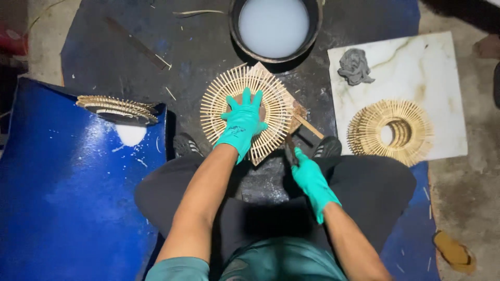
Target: The recorder is assembling and refining circular bamboo furniture components using tools and glue.
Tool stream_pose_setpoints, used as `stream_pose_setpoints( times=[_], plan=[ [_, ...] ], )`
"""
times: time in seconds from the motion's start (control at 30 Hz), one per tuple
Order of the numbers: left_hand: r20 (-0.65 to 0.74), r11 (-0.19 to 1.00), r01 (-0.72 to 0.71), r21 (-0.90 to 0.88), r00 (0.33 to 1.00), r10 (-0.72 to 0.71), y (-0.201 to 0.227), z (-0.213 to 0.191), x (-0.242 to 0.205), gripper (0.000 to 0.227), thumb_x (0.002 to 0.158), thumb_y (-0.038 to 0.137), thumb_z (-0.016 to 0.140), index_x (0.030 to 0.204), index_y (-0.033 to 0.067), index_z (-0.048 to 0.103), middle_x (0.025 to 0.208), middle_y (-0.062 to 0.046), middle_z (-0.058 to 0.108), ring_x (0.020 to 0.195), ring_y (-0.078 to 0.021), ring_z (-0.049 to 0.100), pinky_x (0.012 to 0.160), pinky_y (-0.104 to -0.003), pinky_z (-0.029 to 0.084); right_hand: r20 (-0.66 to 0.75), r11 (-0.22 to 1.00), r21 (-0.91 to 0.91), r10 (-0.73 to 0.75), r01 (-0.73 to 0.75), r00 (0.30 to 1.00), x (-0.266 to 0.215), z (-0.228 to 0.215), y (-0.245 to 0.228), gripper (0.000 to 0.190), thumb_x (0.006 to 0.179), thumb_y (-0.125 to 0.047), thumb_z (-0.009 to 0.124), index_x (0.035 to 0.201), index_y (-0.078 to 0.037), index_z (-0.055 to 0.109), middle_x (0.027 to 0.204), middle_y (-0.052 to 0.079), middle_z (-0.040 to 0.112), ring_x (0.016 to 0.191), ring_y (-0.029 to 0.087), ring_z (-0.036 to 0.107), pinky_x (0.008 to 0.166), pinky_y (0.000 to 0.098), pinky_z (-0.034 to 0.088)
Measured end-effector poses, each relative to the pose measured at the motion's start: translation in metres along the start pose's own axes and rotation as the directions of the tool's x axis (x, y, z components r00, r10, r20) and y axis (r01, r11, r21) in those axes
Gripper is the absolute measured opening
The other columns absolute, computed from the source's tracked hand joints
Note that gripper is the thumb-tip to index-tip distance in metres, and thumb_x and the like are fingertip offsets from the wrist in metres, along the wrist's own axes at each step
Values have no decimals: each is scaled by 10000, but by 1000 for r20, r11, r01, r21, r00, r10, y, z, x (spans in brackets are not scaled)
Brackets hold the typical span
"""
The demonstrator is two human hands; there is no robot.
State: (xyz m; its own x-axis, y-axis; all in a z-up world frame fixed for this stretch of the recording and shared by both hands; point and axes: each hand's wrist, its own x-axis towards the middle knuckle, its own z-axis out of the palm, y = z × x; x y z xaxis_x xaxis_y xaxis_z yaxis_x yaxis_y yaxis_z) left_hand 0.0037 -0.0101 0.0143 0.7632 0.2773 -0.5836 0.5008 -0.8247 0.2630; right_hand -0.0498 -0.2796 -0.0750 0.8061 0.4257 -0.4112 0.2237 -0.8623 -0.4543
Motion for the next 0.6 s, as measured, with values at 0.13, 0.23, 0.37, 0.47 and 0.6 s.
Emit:
stream_pose_setpoints(
  times=[0.13,0.23,0.37,0.47,0.6],
  plan=[
    [62,999,38,28,997,-40,0,4,1,1118,786,505,832,1628,387,106,1711,-26,-15,1489,-613,-24,1017,-874,283,246,666,663,238,-342,940,-26,-58,-28,674,931,-135,577,1578,-175,391,910,227,732,591,222,633,510,371,533],
    [5,999,22,44,1000,-23,5,-5,-5,1095,786,478,836,1621,389,134,1716,-13,-1,1492,-625,-15,1014,-845,312,135,364,905,242,-219,961,-25,-61,-24,493,1031,-215,542,1517,-139,500,936,163,751,527,129,579,437,277,486],
    [29,998,57,18,998,-58,6,-8,-7,1099,774,482,841,1620,407,145,1724,-19,16,1495,-600,23,1033,-842,312,183,220,946,238,-237,954,-21,-62,-38,439,1037,-220,555,1436,-38,562,946,162,778,536,134,596,439,279,483],
    [13,998,50,24,999,-50,1,-2,-3,1088,780,482,839,1617,398,150,1719,-22,19,1488,-605,18,1022,-854,306,189,230,942,239,-245,952,-21,-57,-47,464,1019,-220,562,1465,-94,551,921,156,769,514,129,577,424,276,470],
    [-5,999,9,40,1000,-9,1,-2,-1,1073,777,469,835,1615,400,167,1719,-20,42,1497,-614,24,1022,-841,319,226,300,906,257,-300,940,-17,-65,-50,505,1002,-201,589,1503,-155,550,900,147,748,494,124,560,408,278,456]
  ],
)
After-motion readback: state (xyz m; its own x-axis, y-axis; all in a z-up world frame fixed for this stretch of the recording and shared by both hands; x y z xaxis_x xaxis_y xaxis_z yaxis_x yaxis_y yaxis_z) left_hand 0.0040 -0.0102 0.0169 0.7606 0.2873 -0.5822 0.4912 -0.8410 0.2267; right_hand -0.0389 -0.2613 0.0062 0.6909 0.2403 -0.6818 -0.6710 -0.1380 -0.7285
